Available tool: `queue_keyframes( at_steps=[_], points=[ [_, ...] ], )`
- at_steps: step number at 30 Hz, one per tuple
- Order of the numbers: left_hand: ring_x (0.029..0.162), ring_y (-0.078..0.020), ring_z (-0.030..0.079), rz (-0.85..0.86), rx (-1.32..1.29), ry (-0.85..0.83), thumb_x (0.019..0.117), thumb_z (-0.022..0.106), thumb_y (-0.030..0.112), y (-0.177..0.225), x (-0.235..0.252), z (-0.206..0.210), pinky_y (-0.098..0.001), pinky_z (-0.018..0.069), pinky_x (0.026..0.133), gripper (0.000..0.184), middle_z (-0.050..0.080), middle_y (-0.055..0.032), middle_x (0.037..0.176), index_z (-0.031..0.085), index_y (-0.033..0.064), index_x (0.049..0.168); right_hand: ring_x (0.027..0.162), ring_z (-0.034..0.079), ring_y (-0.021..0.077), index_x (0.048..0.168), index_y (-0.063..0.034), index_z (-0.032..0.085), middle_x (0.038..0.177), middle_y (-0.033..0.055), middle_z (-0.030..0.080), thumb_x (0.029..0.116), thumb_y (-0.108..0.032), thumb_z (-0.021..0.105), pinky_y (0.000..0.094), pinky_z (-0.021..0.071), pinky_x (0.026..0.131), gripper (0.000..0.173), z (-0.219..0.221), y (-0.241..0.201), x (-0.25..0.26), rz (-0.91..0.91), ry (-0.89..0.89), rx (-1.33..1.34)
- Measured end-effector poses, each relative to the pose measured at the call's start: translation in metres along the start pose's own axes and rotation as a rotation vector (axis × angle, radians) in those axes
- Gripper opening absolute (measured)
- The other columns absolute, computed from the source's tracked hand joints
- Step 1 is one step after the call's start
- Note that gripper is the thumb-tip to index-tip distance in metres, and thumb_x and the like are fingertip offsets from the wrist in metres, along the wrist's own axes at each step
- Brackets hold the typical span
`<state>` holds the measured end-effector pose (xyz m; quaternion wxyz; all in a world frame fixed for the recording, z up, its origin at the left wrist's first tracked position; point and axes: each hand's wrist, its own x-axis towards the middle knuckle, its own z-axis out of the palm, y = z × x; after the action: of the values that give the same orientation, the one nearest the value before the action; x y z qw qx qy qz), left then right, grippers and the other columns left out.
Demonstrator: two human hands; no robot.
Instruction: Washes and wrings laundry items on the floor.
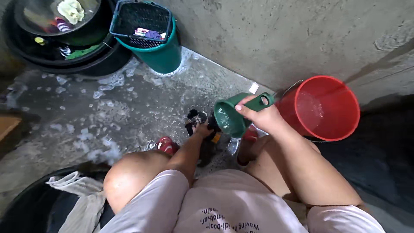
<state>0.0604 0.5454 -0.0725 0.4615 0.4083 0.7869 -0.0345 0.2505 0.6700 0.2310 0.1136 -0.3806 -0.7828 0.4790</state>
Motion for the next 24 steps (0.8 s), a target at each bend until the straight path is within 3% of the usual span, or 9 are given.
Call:
queue_keyframes(
  at_steps=[2, 6, 10, 12, 14, 17, 20, 22, 24],
  points=[
    [0.147, -0.0474, 0.034, -0.025, 0.117, -0.044, 0.0999, 0.056, 0.050, 0.002, -0.003, -0.003, -0.0741, 0.0253, 0.113, 0.083, 0.043, -0.0254, 0.156, 0.022, 0.0094, 0.163, 0.084, 0.070, 0.0112, 0.105, -0.0162, 0.075, 0.094, 0.0001, 0.074, 0.0932, -0.041, 0.070, 0.0425, 0.0598, 0.079, 0.028, 0.006, -0.001, 0.000, -0.019, -0.074, 0.015],
    [0.141, -0.0480, 0.041, -0.022, 0.315, -0.061, 0.0996, 0.062, 0.032, 0.000, -0.020, -0.003, -0.0733, 0.0299, 0.110, 0.055, 0.050, -0.0237, 0.150, 0.053, 0.0022, 0.145, 0.080, 0.070, 0.0080, 0.105, -0.0103, 0.074, 0.093, -0.0002, 0.074, 0.0946, -0.031, 0.070, 0.0335, 0.0613, 0.077, 0.024, 0.011, -0.004, 0.002, -0.074, -0.110, 0.120],
    [0.142, -0.0460, 0.041, 0.136, 0.210, 0.120, 0.0994, 0.061, 0.032, -0.008, -0.019, 0.001, -0.0655, 0.0322, 0.114, 0.055, 0.048, -0.0265, 0.150, 0.055, -0.0023, 0.142, 0.070, 0.070, 0.0099, 0.108, -0.0031, 0.070, 0.087, 0.0034, 0.073, 0.0991, -0.021, 0.067, 0.0278, 0.0616, 0.064, 0.020, 0.003, -0.008, 0.008, 0.042, 0.013, 0.317],
    [0.134, -0.0408, 0.051, 0.264, 0.164, 0.213, 0.0957, 0.061, 0.042, -0.007, -0.012, -0.002, -0.0630, 0.0408, 0.109, 0.053, 0.057, -0.0209, 0.142, 0.063, 0.0063, 0.135, 0.065, 0.069, 0.0114, 0.108, -0.0033, 0.070, 0.085, 0.0044, 0.073, 0.1002, -0.022, 0.065, 0.0280, 0.0609, 0.060, 0.021, -0.003, -0.009, 0.014, 0.082, 0.095, 0.373],
    [0.127, -0.0409, 0.057, 0.409, 0.095, 0.145, 0.0992, 0.059, 0.043, -0.008, -0.011, -0.005, -0.0627, 0.0436, 0.107, 0.047, 0.063, -0.0219, 0.132, 0.067, 0.0043, 0.125, 0.064, 0.068, 0.0100, 0.106, -0.0051, 0.070, 0.085, 0.0032, 0.072, 0.0993, -0.023, 0.067, 0.0274, 0.0603, 0.060, 0.020, -0.006, -0.010, 0.016, 0.082, 0.167, 0.364],
    [0.120, -0.0388, 0.063, 0.386, -0.076, 0.036, 0.1088, 0.046, 0.032, -0.003, -0.022, -0.013, -0.0595, 0.0472, 0.104, 0.040, 0.065, -0.0239, 0.125, 0.058, 0.0002, 0.130, 0.075, 0.069, 0.0099, 0.105, -0.0100, 0.072, 0.090, 0.0020, 0.072, 0.0952, -0.031, 0.072, 0.0332, 0.0609, 0.070, 0.023, -0.003, -0.010, 0.015, 0.023, 0.184, 0.207],
    [0.120, -0.0394, 0.064, 0.229, -0.015, 0.035, 0.1105, 0.040, 0.037, 0.002, -0.042, -0.021, -0.0604, 0.0493, 0.102, 0.044, 0.065, -0.0235, 0.127, 0.050, 0.0053, 0.139, 0.093, 0.070, 0.0162, 0.108, -0.0153, 0.074, 0.099, 0.0035, 0.073, 0.0962, -0.041, 0.068, 0.0475, 0.0578, 0.086, 0.029, 0.003, -0.017, 0.008, -0.056, 0.094, -0.052],
    [0.121, -0.0397, 0.063, 0.146, -0.021, 0.033, 0.1016, 0.057, 0.050, -0.005, -0.049, -0.022, -0.0619, 0.0482, 0.103, 0.058, 0.065, -0.0230, 0.127, 0.051, 0.0077, 0.141, 0.097, 0.070, 0.0204, 0.110, -0.0151, 0.073, 0.101, 0.0059, 0.073, 0.0984, -0.040, 0.066, 0.0524, 0.0559, 0.088, 0.029, 0.007, -0.026, 0.001, -0.086, 0.033, -0.152],
    [0.125, -0.0412, 0.060, 0.032, 0.027, -0.025, 0.0824, 0.080, 0.053, -0.013, -0.053, -0.020, -0.0642, 0.0460, 0.106, 0.086, 0.062, -0.0238, 0.133, 0.046, 0.0085, 0.147, 0.098, 0.070, 0.0210, 0.111, -0.0141, 0.073, 0.102, 0.0067, 0.074, 0.0991, -0.038, 0.066, 0.0514, 0.0564, 0.088, 0.027, 0.013, -0.031, -0.004, -0.147, -0.014, -0.179]
  ],
)
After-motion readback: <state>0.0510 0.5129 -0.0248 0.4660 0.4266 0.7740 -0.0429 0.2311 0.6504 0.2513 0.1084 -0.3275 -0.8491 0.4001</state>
